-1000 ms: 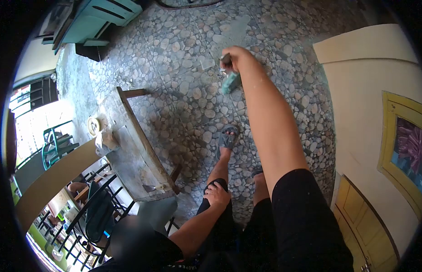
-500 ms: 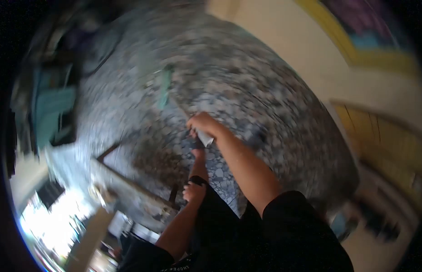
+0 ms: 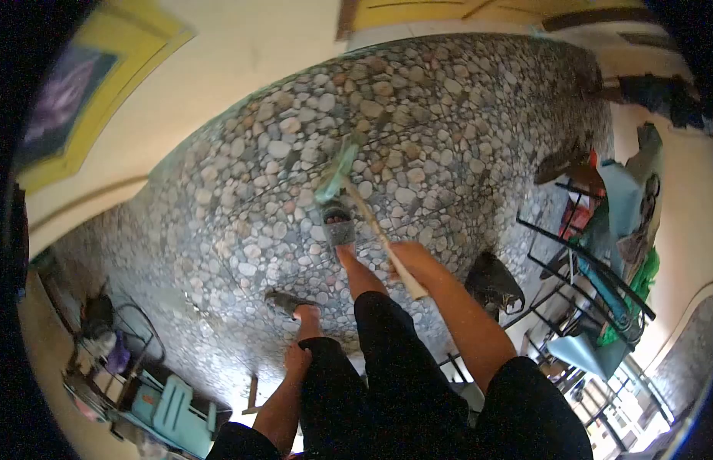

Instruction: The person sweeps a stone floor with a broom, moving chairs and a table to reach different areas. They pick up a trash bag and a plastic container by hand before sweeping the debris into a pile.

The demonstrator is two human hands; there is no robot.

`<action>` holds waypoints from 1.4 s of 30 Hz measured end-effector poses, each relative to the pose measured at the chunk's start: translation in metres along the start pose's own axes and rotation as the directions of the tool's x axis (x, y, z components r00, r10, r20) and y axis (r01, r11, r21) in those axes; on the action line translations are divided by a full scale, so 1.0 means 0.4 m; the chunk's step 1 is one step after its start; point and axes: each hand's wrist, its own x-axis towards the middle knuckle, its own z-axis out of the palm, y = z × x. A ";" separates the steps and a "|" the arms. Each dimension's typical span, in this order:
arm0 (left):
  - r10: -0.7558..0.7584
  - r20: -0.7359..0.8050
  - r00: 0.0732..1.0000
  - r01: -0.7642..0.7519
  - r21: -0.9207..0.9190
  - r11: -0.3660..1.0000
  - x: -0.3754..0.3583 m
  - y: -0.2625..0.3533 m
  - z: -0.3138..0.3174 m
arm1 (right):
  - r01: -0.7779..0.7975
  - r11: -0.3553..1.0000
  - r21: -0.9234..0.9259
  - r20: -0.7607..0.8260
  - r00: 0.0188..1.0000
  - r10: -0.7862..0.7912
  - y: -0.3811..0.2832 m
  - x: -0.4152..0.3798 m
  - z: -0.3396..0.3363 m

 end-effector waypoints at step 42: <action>-0.070 -0.261 0.963 -0.110 -0.616 0.780 0.045 -0.417 0.168 | 0.057 0.096 -0.994 0.027 0.957 -0.289 -0.354 0.330 1.419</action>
